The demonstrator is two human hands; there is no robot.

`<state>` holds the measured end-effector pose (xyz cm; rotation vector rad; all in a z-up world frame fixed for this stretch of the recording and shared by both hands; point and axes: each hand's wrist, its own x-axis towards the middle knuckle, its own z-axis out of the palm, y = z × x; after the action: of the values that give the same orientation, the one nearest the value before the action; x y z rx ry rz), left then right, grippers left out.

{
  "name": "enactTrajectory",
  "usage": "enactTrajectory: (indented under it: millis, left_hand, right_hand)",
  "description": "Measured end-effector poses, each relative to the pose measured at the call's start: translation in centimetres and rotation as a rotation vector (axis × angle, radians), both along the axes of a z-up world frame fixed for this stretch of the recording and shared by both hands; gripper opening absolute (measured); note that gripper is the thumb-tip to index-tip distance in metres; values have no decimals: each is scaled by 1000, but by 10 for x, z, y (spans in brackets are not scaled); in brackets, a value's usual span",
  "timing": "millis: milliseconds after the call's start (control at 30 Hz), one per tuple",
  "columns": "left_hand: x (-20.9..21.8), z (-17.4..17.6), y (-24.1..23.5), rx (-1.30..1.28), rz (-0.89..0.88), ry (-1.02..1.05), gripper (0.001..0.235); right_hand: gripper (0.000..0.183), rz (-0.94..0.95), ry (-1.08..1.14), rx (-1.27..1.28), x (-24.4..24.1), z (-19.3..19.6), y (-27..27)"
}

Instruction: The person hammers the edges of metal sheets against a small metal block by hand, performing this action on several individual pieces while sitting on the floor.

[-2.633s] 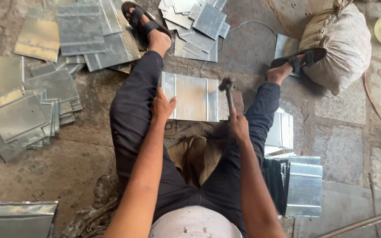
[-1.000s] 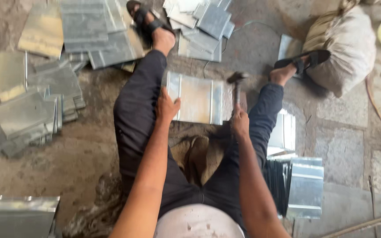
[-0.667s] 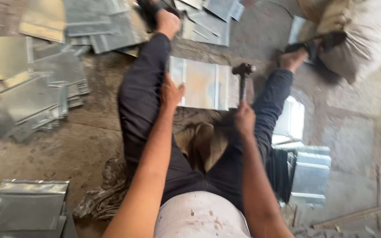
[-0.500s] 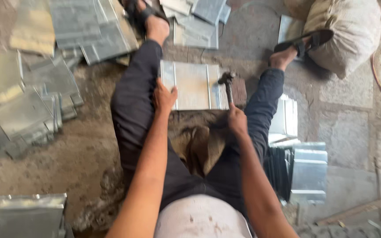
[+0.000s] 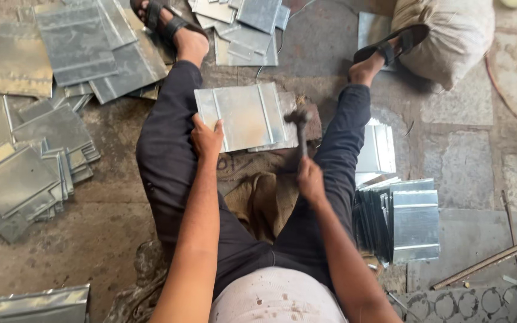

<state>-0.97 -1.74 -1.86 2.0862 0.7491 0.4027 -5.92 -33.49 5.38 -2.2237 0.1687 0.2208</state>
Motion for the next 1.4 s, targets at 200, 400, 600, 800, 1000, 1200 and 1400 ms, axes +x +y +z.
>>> enactTrajectory:
  millis: [200, 400, 600, 800, 1000, 1200, 1400]
  left_hand:
    - [0, -16, 1, -68, 58, -46, 68]
    - [0, -30, 22, -30, -65, -71, 75]
    - [-1, -25, 29, -174, -105, -119, 70]
    - [-4, -19, 26, -335, -130, -156, 61]
    - [7, -58, 12, -426, -140, 202, 62]
    - [12, -88, -6, -331, -61, -202, 50]
    - [14, -37, -7, -451, -31, -165, 64]
  right_hand:
    - [51, 106, 75, -141, -24, -34, -31]
    - [34, -29, 191, 15, -43, -13, -22]
    - [65, 182, 75, 55, -60, 32, -9]
    - [72, 181, 126, 126, -71, 17, -4]
    - [61, 83, 259, 259, -73, 3, -11]
    - [54, -33, 406, 327, -70, 27, -12]
    - [38, -100, 452, 241, -70, 30, -6]
